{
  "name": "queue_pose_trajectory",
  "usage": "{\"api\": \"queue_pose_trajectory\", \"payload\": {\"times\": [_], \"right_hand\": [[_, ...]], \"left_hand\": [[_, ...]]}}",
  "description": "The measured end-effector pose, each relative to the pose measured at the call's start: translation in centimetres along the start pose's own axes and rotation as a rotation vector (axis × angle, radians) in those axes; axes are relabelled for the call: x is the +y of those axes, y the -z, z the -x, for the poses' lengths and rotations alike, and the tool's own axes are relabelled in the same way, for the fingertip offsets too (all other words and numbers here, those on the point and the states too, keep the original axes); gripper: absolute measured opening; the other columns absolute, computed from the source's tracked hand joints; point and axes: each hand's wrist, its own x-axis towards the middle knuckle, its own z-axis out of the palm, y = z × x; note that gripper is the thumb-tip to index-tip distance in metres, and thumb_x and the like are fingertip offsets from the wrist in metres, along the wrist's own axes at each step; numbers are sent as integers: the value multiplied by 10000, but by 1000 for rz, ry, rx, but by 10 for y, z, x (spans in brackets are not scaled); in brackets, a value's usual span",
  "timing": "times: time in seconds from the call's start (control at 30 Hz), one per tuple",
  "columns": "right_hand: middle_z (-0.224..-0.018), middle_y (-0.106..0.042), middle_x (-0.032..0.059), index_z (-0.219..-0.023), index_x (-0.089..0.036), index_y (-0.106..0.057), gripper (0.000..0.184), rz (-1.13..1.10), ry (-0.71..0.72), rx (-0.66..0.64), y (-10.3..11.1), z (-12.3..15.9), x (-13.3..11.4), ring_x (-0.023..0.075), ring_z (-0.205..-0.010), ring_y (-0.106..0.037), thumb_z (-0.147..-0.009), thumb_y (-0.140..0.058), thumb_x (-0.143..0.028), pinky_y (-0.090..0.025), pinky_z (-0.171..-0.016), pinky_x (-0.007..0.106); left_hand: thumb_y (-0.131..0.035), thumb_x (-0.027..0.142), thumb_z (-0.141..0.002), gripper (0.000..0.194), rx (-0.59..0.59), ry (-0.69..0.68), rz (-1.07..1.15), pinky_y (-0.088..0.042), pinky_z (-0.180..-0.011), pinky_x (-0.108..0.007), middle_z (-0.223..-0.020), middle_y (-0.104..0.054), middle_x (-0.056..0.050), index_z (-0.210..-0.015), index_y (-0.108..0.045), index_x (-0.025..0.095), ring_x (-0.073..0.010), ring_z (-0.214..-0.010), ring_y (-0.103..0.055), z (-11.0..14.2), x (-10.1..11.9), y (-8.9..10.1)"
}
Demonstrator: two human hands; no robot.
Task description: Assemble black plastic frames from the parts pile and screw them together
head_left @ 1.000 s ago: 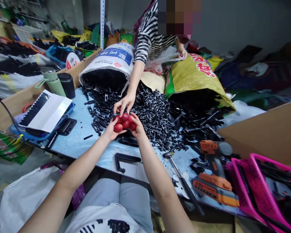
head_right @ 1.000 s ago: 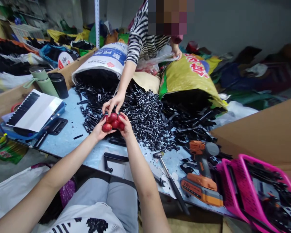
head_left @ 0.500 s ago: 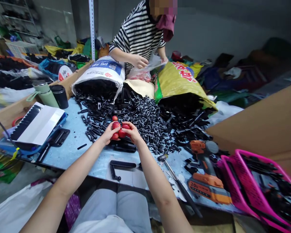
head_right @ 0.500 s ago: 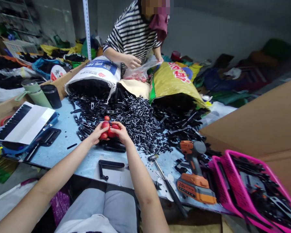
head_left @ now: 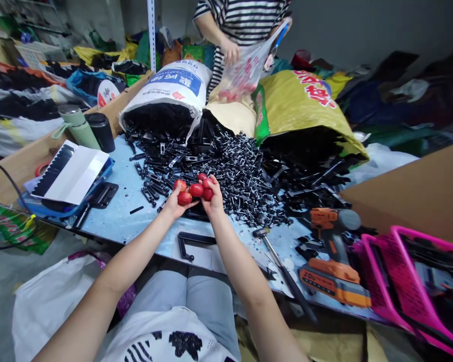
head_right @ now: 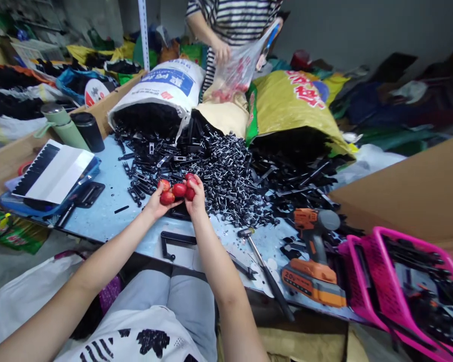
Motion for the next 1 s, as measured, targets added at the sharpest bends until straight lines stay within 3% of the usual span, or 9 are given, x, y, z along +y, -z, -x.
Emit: {"api": "queue_pose_trajectory", "payload": {"times": [0.13, 0.33, 0.47, 0.57, 0.67, 0.77, 0.87, 1.0], "right_hand": [[-1014, -647, -27, -1037, -257, -566, 453, 121, 32, -67, -7, 5, -1, 114, -854, -642, -610, -704, -191, -522, -807, 274], [-1029, -595, -7, -957, -249, -636, 383, 444, 246, -65, 7, -11, -24, 143, -929, -579, -587, -722, -200, -528, -821, 307], [-1106, -527, 36, -786, -228, -671, 280, 855, 351, -116, 12, -51, -39, 185, -1003, -510, -528, -755, -158, -430, -989, 382], [-1122, -505, 49, -661, -224, -627, 256, 1107, 360, -196, 4, -76, -31, 233, -1092, -446, -491, -788, -120, -339, -1055, 439], [-1086, -516, 76, -546, -199, -532, 274, 1235, 406, -258, -5, -92, -13, 268, -1143, -387, -523, -800, -143, -360, -1010, 464], [-1055, -522, 117, -522, -177, -491, 289, 1457, 436, -261, -8, -101, 0, 276, -1131, -386, -640, -751, -220, -401, -938, 444], [-1064, -515, 148, -557, -151, -528, 254, 1629, 422, -279, -9, -108, 1, 303, -1135, -382, -679, -727, -252, -392, -912, 470], [-1119, -501, 161, -654, -132, -602, 202, 1743, 389, -318, -9, -108, -6, 365, -1143, -370, -622, -774, -232, -358, -890, 572]], "left_hand": [[-431, 544, -883, 455, -78, 82, 50, -431, -922, -589, -1073, -637, -135, -1102, -529, 158, -296, -1076, -588, 4, 1, -1], [-389, 604, -872, 550, -134, 66, 121, -473, -895, -553, -1126, -609, -168, -1132, -508, 135, -326, -1116, -567, 11, 12, 4], [-437, 601, -854, 524, -88, 30, 106, -509, -846, -538, -1142, -598, -146, -1157, -487, 177, -334, -1100, -577, 22, 29, 12], [-471, 604, -837, 542, -42, -7, 83, -533, -816, -508, -1135, -596, -145, -1175, -475, 180, -330, -1084, -587, 32, 42, 19], [-478, 606, -834, 548, 0, -27, 63, -547, -788, -491, -1128, -594, -157, -1170, -478, 172, -330, -1063, -597, 43, 52, 27], [-475, 609, -832, 529, 51, -62, 50, -548, -771, -510, -1093, -603, -140, -1141, -496, 179, -320, -1013, -618, 56, 65, 34], [-507, 646, -792, 559, 84, -117, 54, -544, -768, -529, -1071, -603, -124, -1095, -525, 176, -317, -982, -626, 69, 82, 40], [-614, 584, -754, 506, 143, -216, 45, -545, -788, -515, -1054, -605, -101, -1038, -553, 169, -299, -975, -627, 91, 107, 51]]}}
